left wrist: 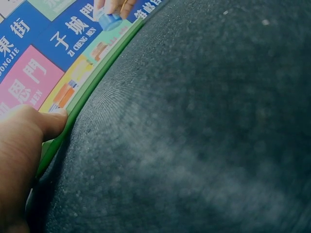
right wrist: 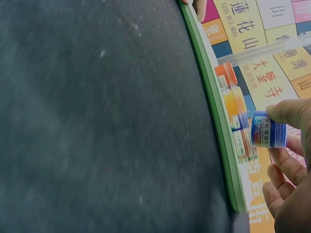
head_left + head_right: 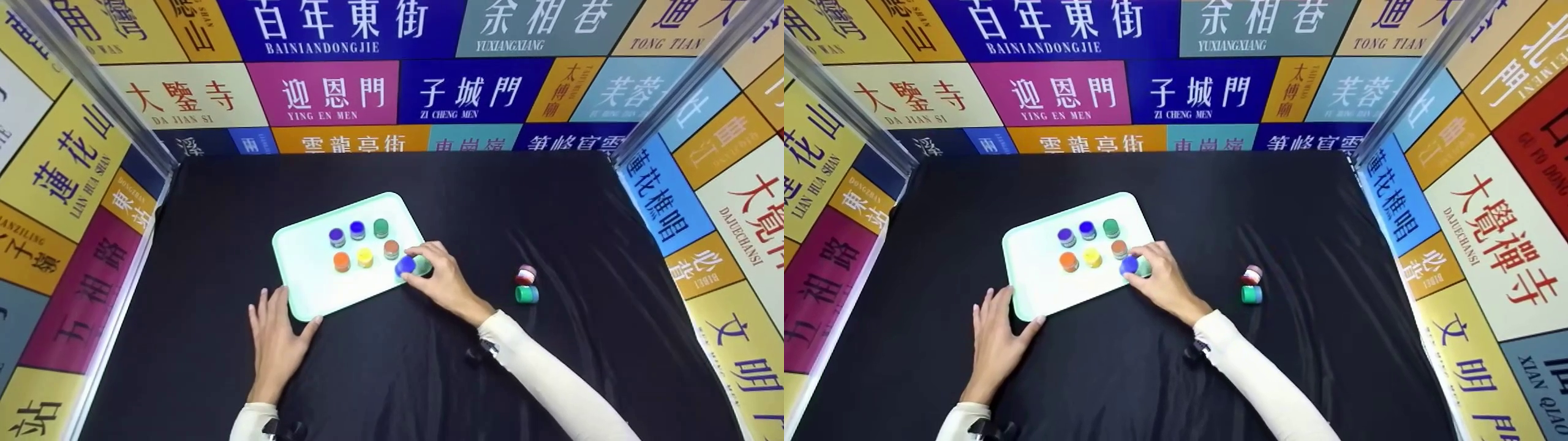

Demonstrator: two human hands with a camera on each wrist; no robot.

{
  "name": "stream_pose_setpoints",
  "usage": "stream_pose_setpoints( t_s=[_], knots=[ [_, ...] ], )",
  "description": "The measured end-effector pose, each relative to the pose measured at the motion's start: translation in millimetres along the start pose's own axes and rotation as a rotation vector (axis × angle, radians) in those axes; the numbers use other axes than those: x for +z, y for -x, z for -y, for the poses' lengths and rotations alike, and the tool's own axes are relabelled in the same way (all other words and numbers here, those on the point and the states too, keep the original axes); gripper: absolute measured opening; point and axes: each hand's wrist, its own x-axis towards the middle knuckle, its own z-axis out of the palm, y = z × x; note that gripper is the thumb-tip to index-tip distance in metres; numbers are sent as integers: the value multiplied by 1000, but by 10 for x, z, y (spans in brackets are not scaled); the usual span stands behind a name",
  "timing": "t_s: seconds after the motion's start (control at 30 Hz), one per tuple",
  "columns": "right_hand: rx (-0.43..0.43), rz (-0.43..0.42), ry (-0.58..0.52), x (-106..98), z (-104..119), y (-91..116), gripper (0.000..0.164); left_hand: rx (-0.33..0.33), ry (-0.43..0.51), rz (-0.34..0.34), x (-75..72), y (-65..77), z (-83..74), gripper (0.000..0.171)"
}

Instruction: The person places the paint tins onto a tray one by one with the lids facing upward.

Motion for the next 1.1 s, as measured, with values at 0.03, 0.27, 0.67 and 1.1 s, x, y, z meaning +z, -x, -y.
stream_pose_setpoints(
  t_s=[0.03,0.27,0.67,1.1],
  knots=[
    [1,4,0,20,13,-6,42,0,0,0,1,0,0,95],
    [-5,45,-9,179,93,-50,37,-1,-4,-1,-1,-8,2,96],
    [-8,101,-38,447,185,-82,35,-6,7,8,4,4,-7,97],
    [-23,138,-64,754,227,-156,37,-3,7,2,-5,-1,-3,97]
  ],
)
